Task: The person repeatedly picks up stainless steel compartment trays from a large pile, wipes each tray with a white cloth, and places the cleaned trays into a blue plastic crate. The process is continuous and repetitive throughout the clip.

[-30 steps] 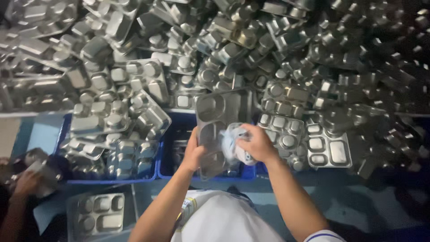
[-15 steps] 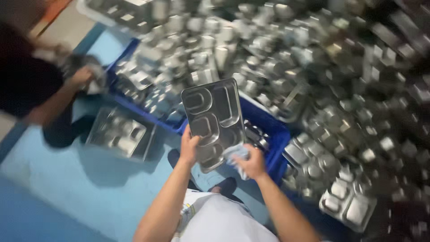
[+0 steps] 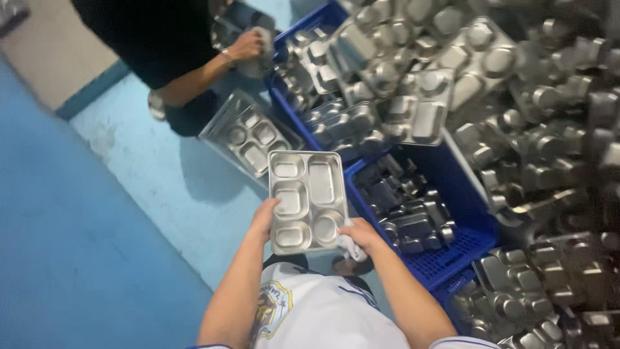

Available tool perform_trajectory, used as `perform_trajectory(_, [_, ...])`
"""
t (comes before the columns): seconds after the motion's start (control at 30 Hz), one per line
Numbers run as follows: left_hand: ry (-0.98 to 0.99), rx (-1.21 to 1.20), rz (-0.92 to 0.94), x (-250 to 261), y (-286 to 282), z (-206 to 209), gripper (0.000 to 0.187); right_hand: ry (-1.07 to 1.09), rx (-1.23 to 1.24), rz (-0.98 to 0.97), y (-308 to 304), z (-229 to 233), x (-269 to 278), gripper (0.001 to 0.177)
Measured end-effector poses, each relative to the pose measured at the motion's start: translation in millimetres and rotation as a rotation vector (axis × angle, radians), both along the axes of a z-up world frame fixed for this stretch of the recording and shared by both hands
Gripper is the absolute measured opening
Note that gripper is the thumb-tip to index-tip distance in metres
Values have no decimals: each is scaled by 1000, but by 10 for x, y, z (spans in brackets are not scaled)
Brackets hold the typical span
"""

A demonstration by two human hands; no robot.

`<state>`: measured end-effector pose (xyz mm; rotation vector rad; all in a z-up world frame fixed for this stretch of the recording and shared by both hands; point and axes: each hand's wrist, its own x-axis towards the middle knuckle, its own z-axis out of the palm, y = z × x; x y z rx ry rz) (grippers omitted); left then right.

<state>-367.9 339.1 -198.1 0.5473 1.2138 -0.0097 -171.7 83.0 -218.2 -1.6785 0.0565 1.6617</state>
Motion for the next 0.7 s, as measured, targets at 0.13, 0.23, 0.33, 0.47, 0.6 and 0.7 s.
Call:
perform_trajectory(0.13, [113,119,-96,-571,431,-309,43,-107,-6,90,697,-223,-303,30])
perform_trajectory(0.23, [28,-17,43,-876,540,-342,51,-80,-57,115,1054,-248,-485,31])
perform_trajectory(0.33, [-76,26,232,-1041,618,-261,66,-142,-88,226,1272,-52,-515,41])
perform_trajectory(0.47, [-91,315,-96,-972,1152,53,72,-707,-320,599,1711,414,-126,86])
perform_trajectory(0.6, [-51,587,-915,-600,1830,507,70,-871,-280,786,2231,563,418,111])
perform_trajectory(0.7, [-220,775,-1160,-249,2131,701,64,-800,-152,853,2398,419,566,67])
